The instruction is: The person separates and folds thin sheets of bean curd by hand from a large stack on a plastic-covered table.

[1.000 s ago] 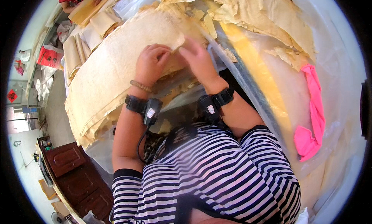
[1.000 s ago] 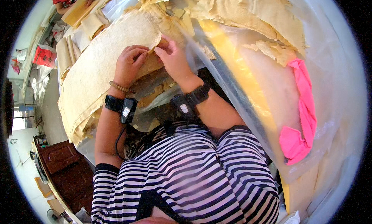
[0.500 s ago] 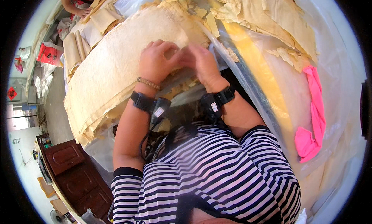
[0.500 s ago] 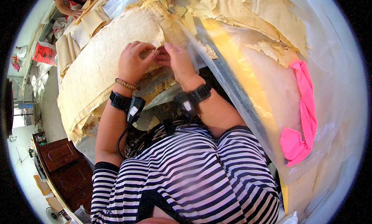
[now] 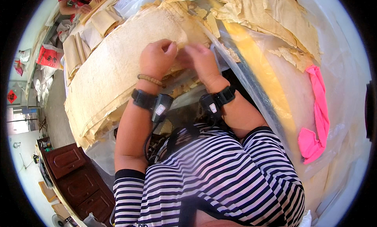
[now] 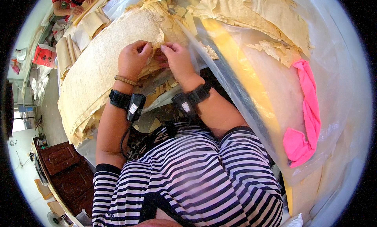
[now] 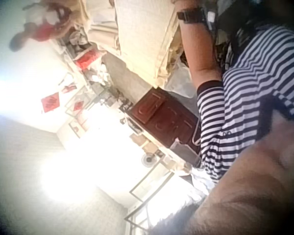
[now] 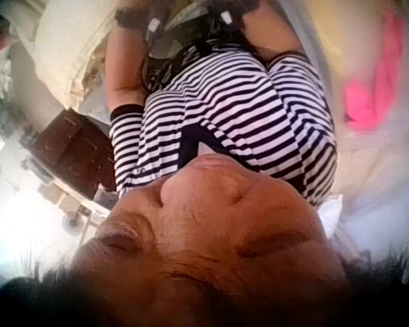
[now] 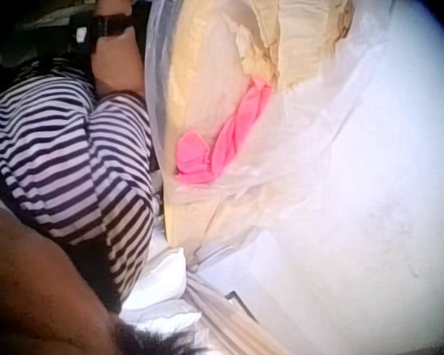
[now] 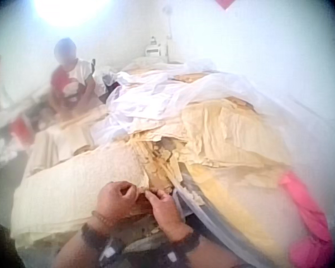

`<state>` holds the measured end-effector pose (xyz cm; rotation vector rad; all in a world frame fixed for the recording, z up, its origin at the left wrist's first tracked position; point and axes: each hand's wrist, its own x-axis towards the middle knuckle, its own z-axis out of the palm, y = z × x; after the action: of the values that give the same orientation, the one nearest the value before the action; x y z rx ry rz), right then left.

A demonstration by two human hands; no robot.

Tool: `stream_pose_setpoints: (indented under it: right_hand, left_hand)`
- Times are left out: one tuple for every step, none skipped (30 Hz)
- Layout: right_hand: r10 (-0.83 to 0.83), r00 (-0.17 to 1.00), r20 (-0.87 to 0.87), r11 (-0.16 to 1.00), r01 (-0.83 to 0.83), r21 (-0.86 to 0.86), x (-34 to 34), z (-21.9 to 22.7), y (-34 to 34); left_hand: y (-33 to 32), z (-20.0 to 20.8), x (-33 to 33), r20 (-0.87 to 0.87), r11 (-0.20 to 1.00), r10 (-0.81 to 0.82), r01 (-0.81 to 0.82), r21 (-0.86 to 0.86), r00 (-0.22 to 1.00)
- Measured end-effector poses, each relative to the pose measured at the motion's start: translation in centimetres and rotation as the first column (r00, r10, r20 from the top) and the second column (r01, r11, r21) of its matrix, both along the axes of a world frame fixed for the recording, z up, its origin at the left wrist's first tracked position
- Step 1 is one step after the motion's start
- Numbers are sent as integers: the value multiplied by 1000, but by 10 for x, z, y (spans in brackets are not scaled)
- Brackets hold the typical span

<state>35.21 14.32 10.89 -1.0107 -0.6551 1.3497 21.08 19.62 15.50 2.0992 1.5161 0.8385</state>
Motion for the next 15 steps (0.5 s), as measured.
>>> stream_pose_setpoints:
  right_hand:
    - [0, 999, -46, 1000, -1, -12, 0, -1, 1]
    - [0, 996, -92, 1000, -2, -26, 0, 0, 2]
    - [1, 996, -93, 1000, -3, -26, 0, 1, 1]
    - [1, 998, -63, 1000, -3, -29, -1, 4, 0]
    - [0, 999, -34, 999, -1, -32, -1, 6, -2]
    - [-1, 999, -35, 999, 0, -33, -1, 5, -2]
    - [0, 1000, -18, 1000, 0, -18, -1, 3, -1]
    - [2, 1000, -1, 1000, -2, 0, -1, 2, 0]
    - [1, 1000, 0, 1000, -1, 3, -1, 2, 1]
    - [-6, 1000, 11, 1000, 6, 3, -1, 1, 1]
    - [-14, 1000, 21, 1000, 14, 0, -1, 1, 1]
    - [-15, 1000, 21, 1000, 15, -1, -1, 0, 1]
    - [-9, 1000, -6, 1000, 8, -10, 0, 0, 1]
    - [0, 999, -32, 1000, -1, -17, 0, 1, 1]
    - [0, 1000, -31, 1000, -1, -15, 1, 1, 0]
  left_hand:
    - [1, -1, -2, 0, 1000, 1, -1, 1, 1000]
    - [1, -3, -4, 5, 999, -36, 36, 18, 999]
    - [1, -3, -5, 9, 997, -72, 72, 36, 997]
    - [1, -3, -5, 8, 997, -72, 71, 35, 997]
    - [-2, 1, -3, 23, 997, -76, 75, 23, 997]
    - [-4, 3, -2, 39, 997, -80, 80, 11, 996]
    - [-4, 1, -1, 38, 997, -81, 81, 9, 996]
    - [-3, -2, -1, 64, 996, -83, 84, -9, 994]
    - [-1, -5, 0, 91, 996, -85, 87, -27, 992]
    - [0, -7, 0, 91, 996, -85, 88, -24, 992]
    - [2, -10, -1, 89, 997, -76, 78, -21, 993]
    - [3, -11, -2, 87, 998, -66, 68, -19, 994]
    - [4, -12, -4, 87, 997, -68, 70, -19, 994]
    - [5, -11, -7, 103, 995, -86, 90, -32, 991]
    - [6, -10, -9, 120, 993, -104, 110, -45, 987]
